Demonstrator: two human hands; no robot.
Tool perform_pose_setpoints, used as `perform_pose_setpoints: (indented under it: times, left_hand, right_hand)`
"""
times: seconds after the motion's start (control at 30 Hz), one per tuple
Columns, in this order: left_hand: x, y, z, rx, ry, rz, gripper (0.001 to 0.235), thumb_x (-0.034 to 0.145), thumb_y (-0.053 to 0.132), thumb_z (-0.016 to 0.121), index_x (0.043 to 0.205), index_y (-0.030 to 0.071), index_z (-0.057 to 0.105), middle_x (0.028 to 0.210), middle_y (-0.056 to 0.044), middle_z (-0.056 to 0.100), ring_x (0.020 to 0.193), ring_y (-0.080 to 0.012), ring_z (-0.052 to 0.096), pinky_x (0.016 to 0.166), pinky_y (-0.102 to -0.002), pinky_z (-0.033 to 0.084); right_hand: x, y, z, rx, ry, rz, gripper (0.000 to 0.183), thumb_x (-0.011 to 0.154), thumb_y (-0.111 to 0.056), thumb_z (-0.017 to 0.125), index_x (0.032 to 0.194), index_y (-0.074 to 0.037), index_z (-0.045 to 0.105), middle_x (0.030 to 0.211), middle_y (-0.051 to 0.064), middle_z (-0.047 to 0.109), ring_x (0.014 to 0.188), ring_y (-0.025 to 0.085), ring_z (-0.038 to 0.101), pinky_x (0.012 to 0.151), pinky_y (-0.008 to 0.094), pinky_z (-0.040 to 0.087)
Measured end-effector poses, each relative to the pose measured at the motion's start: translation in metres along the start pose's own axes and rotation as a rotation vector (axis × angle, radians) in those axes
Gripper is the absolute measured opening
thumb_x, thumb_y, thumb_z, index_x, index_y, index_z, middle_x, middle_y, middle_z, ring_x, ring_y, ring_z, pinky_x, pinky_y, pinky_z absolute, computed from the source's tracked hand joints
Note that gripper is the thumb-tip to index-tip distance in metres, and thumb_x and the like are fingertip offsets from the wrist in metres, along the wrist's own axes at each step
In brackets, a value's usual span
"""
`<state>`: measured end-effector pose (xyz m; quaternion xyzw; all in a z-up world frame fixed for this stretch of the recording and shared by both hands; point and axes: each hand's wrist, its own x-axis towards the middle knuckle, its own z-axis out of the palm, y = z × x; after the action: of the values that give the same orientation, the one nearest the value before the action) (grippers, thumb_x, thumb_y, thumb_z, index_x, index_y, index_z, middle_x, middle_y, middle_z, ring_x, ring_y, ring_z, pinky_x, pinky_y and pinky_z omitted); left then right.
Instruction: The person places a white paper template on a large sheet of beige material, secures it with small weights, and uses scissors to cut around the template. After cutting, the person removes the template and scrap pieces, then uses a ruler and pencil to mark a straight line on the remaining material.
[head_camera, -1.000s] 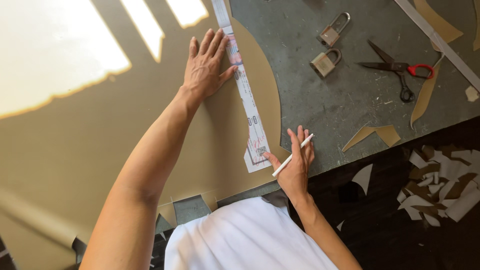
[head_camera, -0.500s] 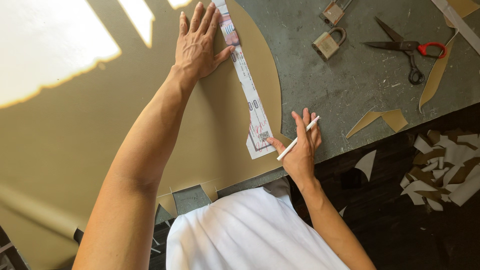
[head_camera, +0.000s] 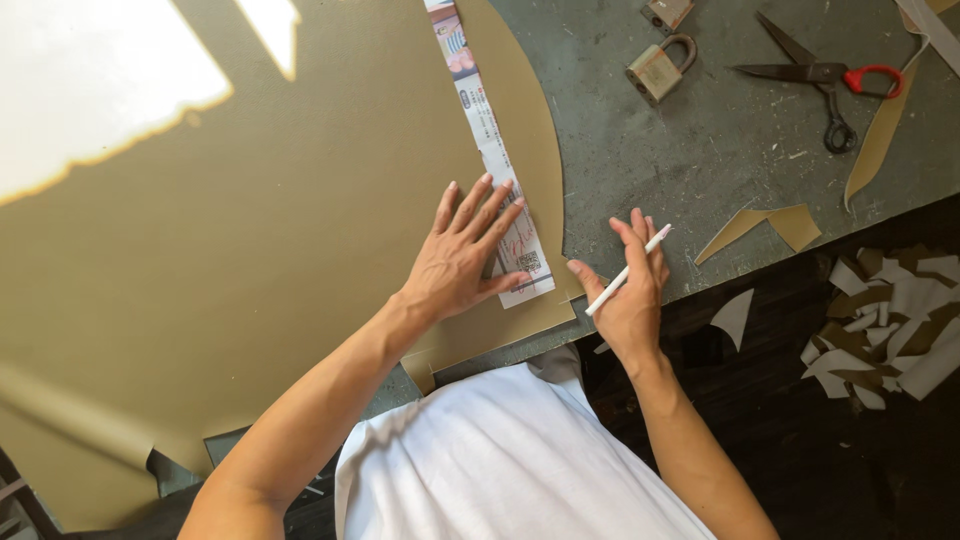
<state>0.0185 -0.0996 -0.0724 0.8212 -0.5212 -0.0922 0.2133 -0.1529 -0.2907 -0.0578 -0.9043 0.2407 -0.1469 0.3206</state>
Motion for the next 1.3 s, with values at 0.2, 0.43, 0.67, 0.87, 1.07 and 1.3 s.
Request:
perform_pose_setpoints:
  times: [0.2,0.43,0.67,0.87,1.07,1.3]
  left_hand:
    - [0.000,0.002,-0.003,-0.003,-0.066,-0.005,0.099,0.083,0.072,0.066,0.159,0.018,0.033,0.168,-0.007,0.024,0.156,-0.0301,0.013,0.128,-0.057,0.005]
    - [-0.004,-0.001,0.003,0.005,-0.077,0.006,0.100,0.084,0.073,0.064,0.160,0.019,0.031,0.168,-0.008,0.023,0.156,-0.0293,0.012,0.128,-0.055,0.005]
    - [-0.005,0.002,0.000,0.061,-0.108,-0.010,0.100,0.084,0.075,0.060,0.162,0.021,0.028,0.169,-0.007,0.021,0.157,-0.0300,0.010,0.128,-0.053,0.003]
    - [-0.004,0.003,-0.004,0.000,-0.075,-0.017,0.100,0.082,0.073,0.064,0.159,0.020,0.029,0.168,-0.007,0.021,0.156,-0.0309,0.011,0.127,-0.055,0.003]
    - [-0.005,0.003,-0.011,0.032,-0.072,-0.009,0.100,0.082,0.066,0.069,0.160,0.017,0.029,0.167,-0.010,0.022,0.156,-0.0317,0.011,0.127,-0.055,0.005]
    - [-0.004,0.002,-0.013,-0.030,-0.157,-0.021,0.114,0.072,0.069,0.076,0.160,0.018,0.023,0.168,-0.009,0.017,0.155,-0.0315,0.006,0.126,-0.054,0.000]
  right_hand:
    - [-0.007,-0.016,0.010,0.003,-0.031,-0.006,0.080,0.084,-0.036,0.085,0.147,-0.002,0.049,0.162,0.030,0.035,0.155,0.045,0.026,0.123,0.057,0.019]
    - [-0.012,-0.008,0.016,-0.005,-0.014,-0.040,0.078,0.085,-0.036,0.085,0.146,-0.001,0.050,0.160,0.032,0.037,0.154,0.047,0.027,0.123,0.059,0.019]
    - [0.008,0.018,-0.006,0.057,0.127,0.027,0.058,0.098,-0.025,0.079,0.144,0.001,0.053,0.160,0.032,0.041,0.155,0.045,0.033,0.127,0.057,0.024]
    - [0.020,0.015,-0.010,0.033,0.149,0.010,0.053,0.097,-0.022,0.078,0.139,0.001,0.056,0.155,0.031,0.046,0.149,0.045,0.040,0.122,0.054,0.031]
    - [0.018,-0.003,0.004,0.046,0.133,-0.013,0.053,0.092,-0.024,0.076,0.136,0.000,0.058,0.148,0.024,0.055,0.145,0.043,0.045,0.119,0.050,0.035]
    - [0.079,0.016,-0.002,0.049,0.099,-0.082,0.051,0.097,-0.026,0.072,0.138,0.000,0.057,0.133,0.022,0.067,0.125,0.040,0.062,0.106,0.048,0.049]
